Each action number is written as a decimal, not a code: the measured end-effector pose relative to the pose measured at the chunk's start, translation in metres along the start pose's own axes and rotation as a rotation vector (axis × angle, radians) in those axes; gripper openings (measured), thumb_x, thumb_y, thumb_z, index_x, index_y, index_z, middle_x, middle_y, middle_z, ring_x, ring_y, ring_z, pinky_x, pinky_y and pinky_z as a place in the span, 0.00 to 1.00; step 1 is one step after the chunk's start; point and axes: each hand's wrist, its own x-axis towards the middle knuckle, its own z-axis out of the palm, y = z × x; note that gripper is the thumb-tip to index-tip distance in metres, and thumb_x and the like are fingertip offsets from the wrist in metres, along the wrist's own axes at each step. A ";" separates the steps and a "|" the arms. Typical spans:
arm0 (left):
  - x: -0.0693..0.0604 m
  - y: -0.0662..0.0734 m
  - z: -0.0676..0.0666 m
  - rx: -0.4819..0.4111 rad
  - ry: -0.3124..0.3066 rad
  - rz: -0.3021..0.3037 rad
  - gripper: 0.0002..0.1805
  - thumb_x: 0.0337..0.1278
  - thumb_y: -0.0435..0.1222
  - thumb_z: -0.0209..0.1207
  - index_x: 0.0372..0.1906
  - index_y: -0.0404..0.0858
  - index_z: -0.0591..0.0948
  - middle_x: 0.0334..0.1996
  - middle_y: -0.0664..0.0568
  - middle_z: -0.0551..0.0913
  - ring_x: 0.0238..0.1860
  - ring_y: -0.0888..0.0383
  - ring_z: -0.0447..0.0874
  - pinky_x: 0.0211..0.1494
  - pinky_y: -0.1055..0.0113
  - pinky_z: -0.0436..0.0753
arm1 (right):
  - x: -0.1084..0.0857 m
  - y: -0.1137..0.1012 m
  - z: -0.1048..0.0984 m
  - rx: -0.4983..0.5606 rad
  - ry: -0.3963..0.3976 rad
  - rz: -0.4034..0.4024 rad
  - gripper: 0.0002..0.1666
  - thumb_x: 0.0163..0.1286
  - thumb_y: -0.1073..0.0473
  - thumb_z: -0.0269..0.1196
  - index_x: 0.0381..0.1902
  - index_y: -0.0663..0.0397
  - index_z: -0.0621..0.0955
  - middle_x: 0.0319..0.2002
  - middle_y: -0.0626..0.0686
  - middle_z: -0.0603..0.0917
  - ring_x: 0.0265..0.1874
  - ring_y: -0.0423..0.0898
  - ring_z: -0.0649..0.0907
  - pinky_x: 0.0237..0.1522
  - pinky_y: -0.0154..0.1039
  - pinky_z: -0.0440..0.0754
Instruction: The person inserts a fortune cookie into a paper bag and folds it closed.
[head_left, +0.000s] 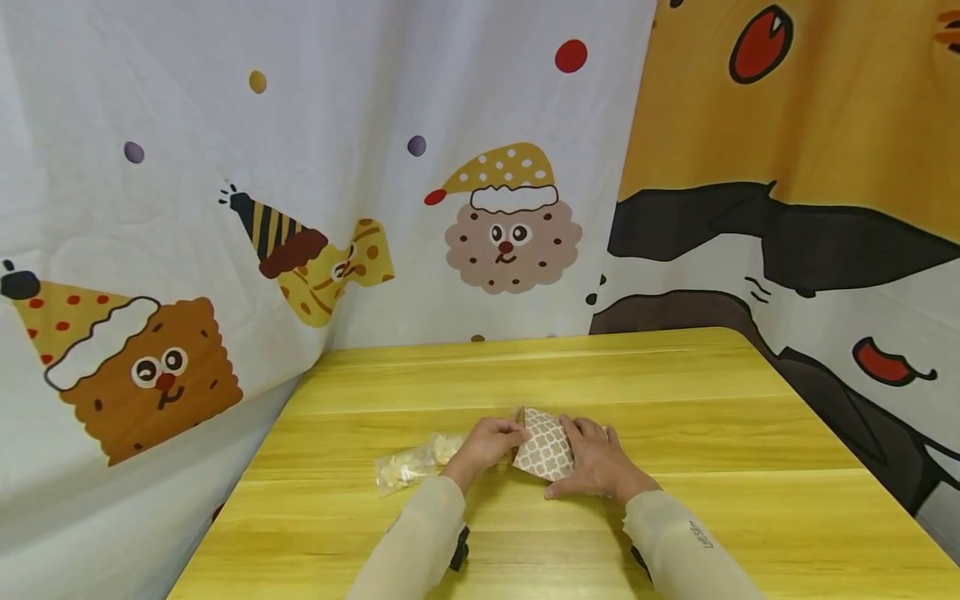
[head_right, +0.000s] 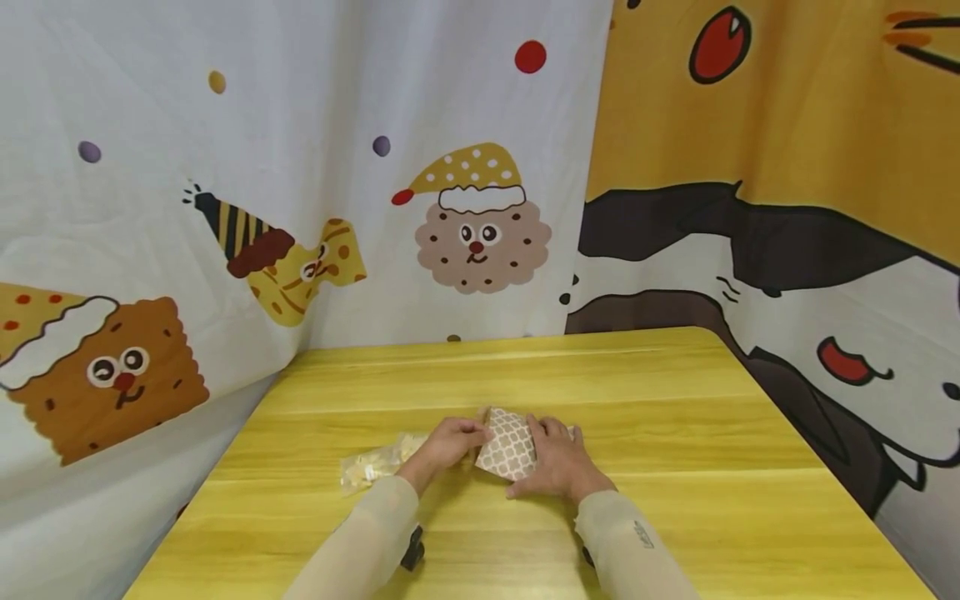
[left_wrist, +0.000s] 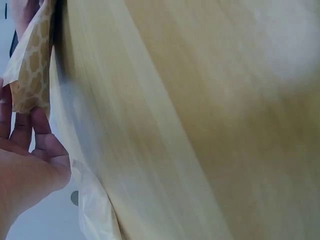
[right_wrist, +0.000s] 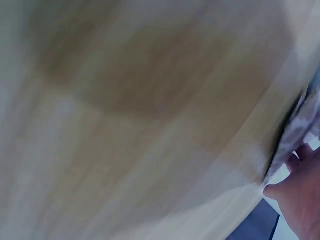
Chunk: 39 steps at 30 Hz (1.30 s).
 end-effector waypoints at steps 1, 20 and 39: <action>0.000 0.000 0.000 -0.002 0.001 -0.001 0.11 0.65 0.40 0.63 0.33 0.36 0.86 0.34 0.54 0.82 0.35 0.57 0.73 0.38 0.64 0.73 | 0.001 0.000 0.000 0.002 0.001 -0.003 0.83 0.36 0.19 0.72 0.78 0.60 0.53 0.70 0.66 0.61 0.69 0.64 0.63 0.68 0.70 0.45; -0.015 0.003 -0.005 0.111 -0.067 0.036 0.08 0.65 0.32 0.60 0.44 0.35 0.86 0.42 0.52 0.83 0.48 0.52 0.78 0.52 0.52 0.78 | 0.010 -0.006 0.003 0.087 0.022 0.010 0.75 0.38 0.24 0.75 0.75 0.58 0.61 0.64 0.63 0.68 0.64 0.63 0.68 0.65 0.62 0.62; -0.012 0.001 -0.015 0.688 -0.132 0.152 0.27 0.52 0.35 0.71 0.60 0.42 0.81 0.58 0.51 0.82 0.63 0.45 0.74 0.68 0.42 0.66 | 0.009 -0.008 0.000 0.065 0.016 0.002 0.74 0.38 0.24 0.75 0.75 0.59 0.62 0.63 0.64 0.69 0.64 0.63 0.69 0.69 0.66 0.54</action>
